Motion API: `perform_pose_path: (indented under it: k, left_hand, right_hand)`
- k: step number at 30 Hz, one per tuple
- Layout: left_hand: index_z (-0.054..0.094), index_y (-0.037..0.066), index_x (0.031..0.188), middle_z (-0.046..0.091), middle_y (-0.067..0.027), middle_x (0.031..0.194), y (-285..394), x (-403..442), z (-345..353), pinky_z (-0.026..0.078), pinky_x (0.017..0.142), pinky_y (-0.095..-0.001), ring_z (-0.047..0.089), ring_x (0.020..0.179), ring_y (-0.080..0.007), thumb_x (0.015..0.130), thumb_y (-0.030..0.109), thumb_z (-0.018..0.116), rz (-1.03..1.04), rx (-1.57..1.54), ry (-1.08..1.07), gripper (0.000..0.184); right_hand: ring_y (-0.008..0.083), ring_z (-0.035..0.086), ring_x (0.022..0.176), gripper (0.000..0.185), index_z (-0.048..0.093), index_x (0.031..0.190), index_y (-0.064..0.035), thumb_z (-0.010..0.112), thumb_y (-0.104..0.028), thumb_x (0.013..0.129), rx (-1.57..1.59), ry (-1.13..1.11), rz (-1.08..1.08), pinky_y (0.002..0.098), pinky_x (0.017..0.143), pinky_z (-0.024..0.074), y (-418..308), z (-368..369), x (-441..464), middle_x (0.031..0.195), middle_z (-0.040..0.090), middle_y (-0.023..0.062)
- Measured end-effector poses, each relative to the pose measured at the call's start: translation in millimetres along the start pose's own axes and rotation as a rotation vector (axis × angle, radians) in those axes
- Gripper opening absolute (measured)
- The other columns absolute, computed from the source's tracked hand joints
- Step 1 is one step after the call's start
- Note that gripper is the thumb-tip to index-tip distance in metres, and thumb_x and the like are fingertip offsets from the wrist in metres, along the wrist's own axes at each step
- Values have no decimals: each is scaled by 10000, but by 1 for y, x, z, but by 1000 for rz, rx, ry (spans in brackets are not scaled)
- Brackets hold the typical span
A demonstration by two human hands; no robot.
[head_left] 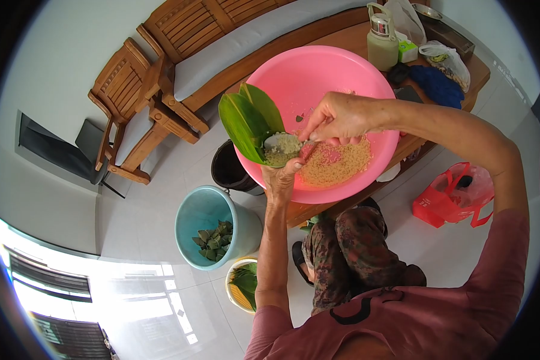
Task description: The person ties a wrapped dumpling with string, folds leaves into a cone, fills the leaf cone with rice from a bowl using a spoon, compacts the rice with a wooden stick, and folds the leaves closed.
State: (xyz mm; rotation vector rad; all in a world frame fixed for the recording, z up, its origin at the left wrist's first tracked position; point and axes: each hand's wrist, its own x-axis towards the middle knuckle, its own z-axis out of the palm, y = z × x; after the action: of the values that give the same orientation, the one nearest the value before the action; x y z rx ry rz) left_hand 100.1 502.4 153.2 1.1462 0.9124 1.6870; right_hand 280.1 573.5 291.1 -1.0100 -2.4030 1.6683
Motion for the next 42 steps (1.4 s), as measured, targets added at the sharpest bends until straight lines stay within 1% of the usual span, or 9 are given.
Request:
perform_pose_path:
  k: [4,7,10,13,16,21,28,37,42]
  left_hand:
    - [543,38,982,551,-4,864,2,-4,3,453,695,-254,540,781,-126,542,340,847,36,68,29,614]
    - [493,37,959,482,-1,683,4,-3,10,336,502,-245,452,584,-111,562,508,778,116,54,47,678]
    - [522,36,1021,545,-10,919,2,-4,1,438,756,-268,526,849,-124,541,344,845,13,-72,42,656]
    - [515,36,1033,538,-13,950,-3,-3,-5,435,761,-274,521,859,-128,535,354,845,10,25,37,677]
    - [493,39,954,505,-16,687,-2,-3,5,341,500,-246,464,578,-116,577,525,758,144,116,44,670]
    - [486,41,971,526,-26,719,8,-3,9,350,506,-249,466,583,-121,577,563,731,40,51,-39,699]
    - [475,52,1009,504,-32,776,14,-3,5,359,549,-263,457,629,-124,552,672,646,-50,-60,-59,789]
    - [473,51,1007,471,-30,779,23,-3,14,342,570,-267,438,626,-129,535,746,568,-176,-103,-145,845]
    - [478,54,992,472,-32,747,22,-2,22,342,568,-268,431,621,-130,547,766,539,-193,-125,-149,842]
  right_hand:
    - [46,376,424,244,612,1085,-68,535,-123,861,162,-77,32,200,351,278,16,5,8,561,488,9]
    - [47,360,417,246,609,1091,-69,540,-128,862,224,-92,1,195,347,261,14,3,7,559,485,7]
    - [46,359,418,249,606,1094,-69,541,-133,862,252,-71,-24,191,346,257,11,2,4,558,483,7]
    - [47,376,430,249,607,1093,-68,533,-131,864,207,-64,-4,193,348,266,18,3,8,559,486,6]
    - [53,407,451,246,611,1085,-62,525,-120,862,116,-60,-27,200,362,291,14,4,7,560,493,4]
    - [56,451,487,234,623,1063,-54,520,-108,860,-300,17,-404,200,421,350,13,4,12,542,494,-11]
    - [70,464,496,234,623,1025,-5,523,-20,814,17,254,-325,246,490,404,53,-8,15,544,516,56]
    - [267,584,672,155,555,777,-19,614,-163,782,-817,442,-276,353,584,440,98,28,58,717,568,136]
    - [177,572,636,222,570,856,-18,657,-207,778,-290,494,-537,307,572,465,84,12,43,716,577,73]
